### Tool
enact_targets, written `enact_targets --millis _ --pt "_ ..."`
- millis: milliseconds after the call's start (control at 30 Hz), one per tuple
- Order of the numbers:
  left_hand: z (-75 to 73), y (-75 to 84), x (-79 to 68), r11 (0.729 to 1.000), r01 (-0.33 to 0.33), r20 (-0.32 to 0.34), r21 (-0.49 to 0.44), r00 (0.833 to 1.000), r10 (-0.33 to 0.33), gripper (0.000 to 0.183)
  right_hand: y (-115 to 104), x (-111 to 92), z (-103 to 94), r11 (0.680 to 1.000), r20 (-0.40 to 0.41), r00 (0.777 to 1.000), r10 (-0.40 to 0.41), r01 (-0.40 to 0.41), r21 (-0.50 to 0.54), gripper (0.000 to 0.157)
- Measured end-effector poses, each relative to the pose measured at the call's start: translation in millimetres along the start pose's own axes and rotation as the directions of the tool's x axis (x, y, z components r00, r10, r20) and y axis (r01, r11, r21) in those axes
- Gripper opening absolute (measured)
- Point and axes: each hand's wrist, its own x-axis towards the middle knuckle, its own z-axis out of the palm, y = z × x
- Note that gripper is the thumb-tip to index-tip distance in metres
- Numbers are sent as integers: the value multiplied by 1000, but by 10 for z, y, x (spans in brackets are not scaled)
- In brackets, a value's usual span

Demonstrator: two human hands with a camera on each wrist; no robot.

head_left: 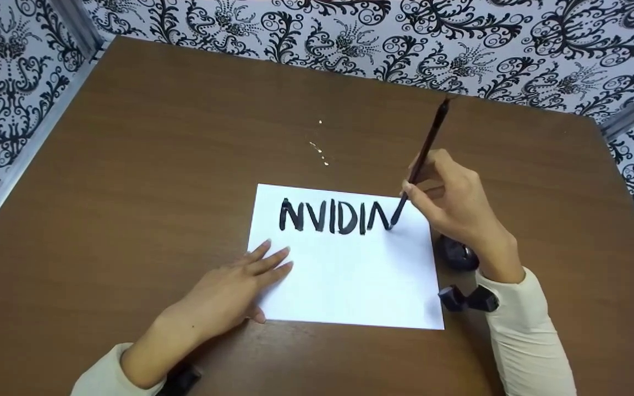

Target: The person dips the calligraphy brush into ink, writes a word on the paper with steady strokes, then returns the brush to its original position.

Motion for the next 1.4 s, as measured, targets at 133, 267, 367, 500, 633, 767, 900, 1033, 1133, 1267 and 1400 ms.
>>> enact_targets --millis 133,267,367,500,633,767,900,1033,1133,1267,1400 --pt "-3 8 6 1000 0 -5 -1 1000 0 80 -25 -5 -49 1000 -46 999 13 -12 29 24" --pt "-8 14 7 1000 0 -7 -4 1000 0 80 -22 -6 -30 998 -85 996 8 -2 70 28" --pt "-12 12 0 1000 -5 -11 1 1000 5 81 -1 5 15 995 -86 996 -9 17 96 29" --pt "-14 4 -3 1000 -12 -11 6 1000 12 81 21 7 64 993 -72 997 -18 26 111 31" --pt "-12 1 -2 1000 -9 -8 4 1000 9 82 29 0 83 991 -64 998 -15 23 129 31" --pt "-5 3 -2 1000 -9 -6 2 1000 9 82 47 -6 94 990 -47 999 -16 22 138 31" --pt "-2 0 4 1000 -17 -12 7 1000 17 81 58 -8 96 990 -45 999 -24 30 140 30" --pt "-4 -7 13 1000 -18 -20 10 1000 19 81 77 -8 93 991 -52 998 -18 25 130 29" --pt "-4 -3 15 1000 -16 -20 12 1000 16 81 95 -10 88 992 -45 999 -11 16 122 28" --pt "2 4 9 1000 -16 -21 17 1000 16 81 110 -12 82 995 -28 1000 -4 7 104 27" --pt "10 5 1 1000 -21 -25 18 999 21 81 116 -14 77 996 -22 1000 0 2 91 27"
